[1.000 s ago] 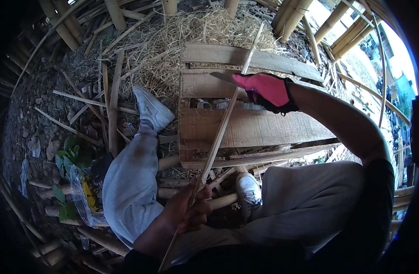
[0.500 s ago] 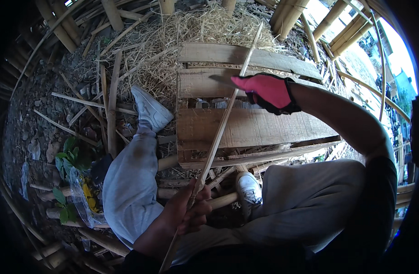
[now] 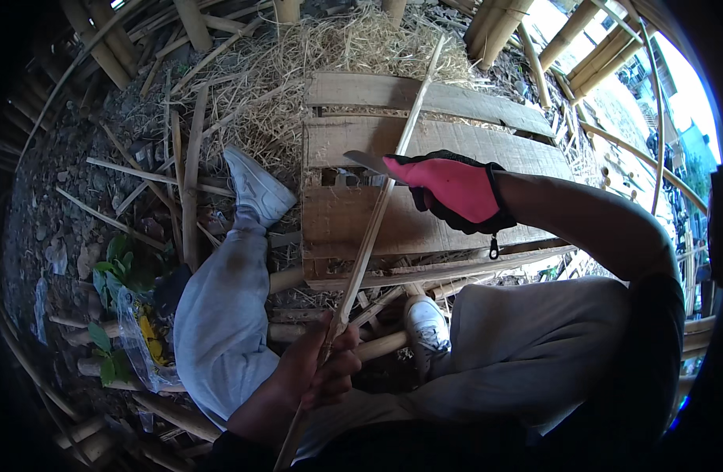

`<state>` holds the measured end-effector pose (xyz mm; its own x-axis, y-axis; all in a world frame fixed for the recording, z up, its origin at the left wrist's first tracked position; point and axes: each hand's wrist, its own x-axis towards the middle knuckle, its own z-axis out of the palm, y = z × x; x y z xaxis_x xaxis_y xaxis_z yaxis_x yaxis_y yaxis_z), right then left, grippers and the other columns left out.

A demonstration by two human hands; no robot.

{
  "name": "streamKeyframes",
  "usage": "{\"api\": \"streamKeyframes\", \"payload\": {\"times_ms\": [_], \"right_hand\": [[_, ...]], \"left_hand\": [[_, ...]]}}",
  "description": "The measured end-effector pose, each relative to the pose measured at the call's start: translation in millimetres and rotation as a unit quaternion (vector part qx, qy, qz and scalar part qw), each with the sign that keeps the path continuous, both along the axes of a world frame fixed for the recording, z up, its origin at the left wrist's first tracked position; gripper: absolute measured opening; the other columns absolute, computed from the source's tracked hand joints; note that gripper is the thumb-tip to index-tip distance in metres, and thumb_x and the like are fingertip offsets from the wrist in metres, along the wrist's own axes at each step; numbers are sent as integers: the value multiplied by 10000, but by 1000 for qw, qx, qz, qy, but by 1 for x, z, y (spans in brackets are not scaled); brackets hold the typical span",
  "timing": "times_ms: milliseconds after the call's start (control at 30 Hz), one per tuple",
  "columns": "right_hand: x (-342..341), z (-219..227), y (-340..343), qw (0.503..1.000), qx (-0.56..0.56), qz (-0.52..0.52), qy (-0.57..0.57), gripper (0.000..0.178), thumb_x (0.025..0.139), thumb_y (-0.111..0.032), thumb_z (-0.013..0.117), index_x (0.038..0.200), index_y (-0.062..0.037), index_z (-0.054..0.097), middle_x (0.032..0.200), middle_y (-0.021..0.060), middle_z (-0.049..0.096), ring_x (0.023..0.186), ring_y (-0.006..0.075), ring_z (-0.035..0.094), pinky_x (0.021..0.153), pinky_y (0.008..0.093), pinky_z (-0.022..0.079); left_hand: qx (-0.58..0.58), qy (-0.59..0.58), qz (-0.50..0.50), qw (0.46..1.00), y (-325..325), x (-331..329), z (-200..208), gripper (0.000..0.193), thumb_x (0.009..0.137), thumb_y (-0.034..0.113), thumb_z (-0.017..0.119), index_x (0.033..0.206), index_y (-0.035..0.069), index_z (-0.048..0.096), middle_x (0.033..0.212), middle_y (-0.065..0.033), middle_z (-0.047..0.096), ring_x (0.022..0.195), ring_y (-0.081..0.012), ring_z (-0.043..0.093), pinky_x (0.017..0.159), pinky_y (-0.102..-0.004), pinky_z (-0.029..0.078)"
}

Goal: The person sits on the ground and uses a knife to shave and smooth a long bamboo stick. They hold the stick with the left hand and repeatedly draw the knife along its length to remove thin strips of material.

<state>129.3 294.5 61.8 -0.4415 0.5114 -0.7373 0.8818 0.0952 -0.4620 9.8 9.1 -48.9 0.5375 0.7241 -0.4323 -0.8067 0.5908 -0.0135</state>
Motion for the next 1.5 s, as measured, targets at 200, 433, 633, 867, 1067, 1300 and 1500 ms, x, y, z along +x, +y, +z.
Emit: {"api": "streamKeyframes", "payload": {"times_ms": [200,433,633,867,1067,1300,1500], "right_hand": [[7,-8,8,999,-22,-37,22,645,916,-725,504,705,-116,532,540,-38,412,396,73,352,376,252,282],[8,-3,-3,999,-33,-22,-8,670,922,-748,451,745,-109,545,547,-12,420,372,94,343,369,285,289],[5,-4,-13,998,-27,-53,26,668,917,-740,480,707,-108,544,534,-27,414,383,75,375,360,251,279],[-3,4,-4,999,-19,36,-2,649,940,-717,460,733,-109,546,586,-17,458,425,75,392,395,259,313],[-5,-3,-1,998,-35,43,-6,676,924,-747,445,718,-110,535,540,-37,411,388,74,363,370,259,300],[-6,-6,10,998,-48,42,-7,649,941,-720,452,749,-108,549,590,-10,437,487,97,412,466,276,340],[-6,-8,4,998,-51,35,-6,662,945,-722,430,760,-103,572,588,-17,441,492,86,412,476,264,349]], "left_hand": [[12,4,-13,1000,1,0,1,482,999,664,351,883,204,440,478,28,326,280,-92,287,255,-242,237],[6,-35,-11,999,-3,-1,-3,473,1012,646,329,878,206,438,477,15,331,278,-108,300,247,-255,245],[-6,-104,21,994,-2,0,-3,470,1028,620,317,889,187,435,485,6,345,277,-119,317,248,-259,265],[-6,-142,49,989,-5,-1,-3,465,1051,580,281,891,169,430,499,-2,361,287,-124,342,263,-255,302],[-13,-142,53,988,-4,-1,-3,467,1054,574,271,891,166,432,491,-2,353,281,-122,331,254,-257,292],[-10,-145,50,988,-2,-3,-3,458,1055,567,283,899,169,446,488,0,353,279,-121,340,253,-251,289],[6,-175,55,983,-3,-2,-9,452,1056,563,283,908,167,446,509,-3,381,296,-128,373,265,-252,305]]}}
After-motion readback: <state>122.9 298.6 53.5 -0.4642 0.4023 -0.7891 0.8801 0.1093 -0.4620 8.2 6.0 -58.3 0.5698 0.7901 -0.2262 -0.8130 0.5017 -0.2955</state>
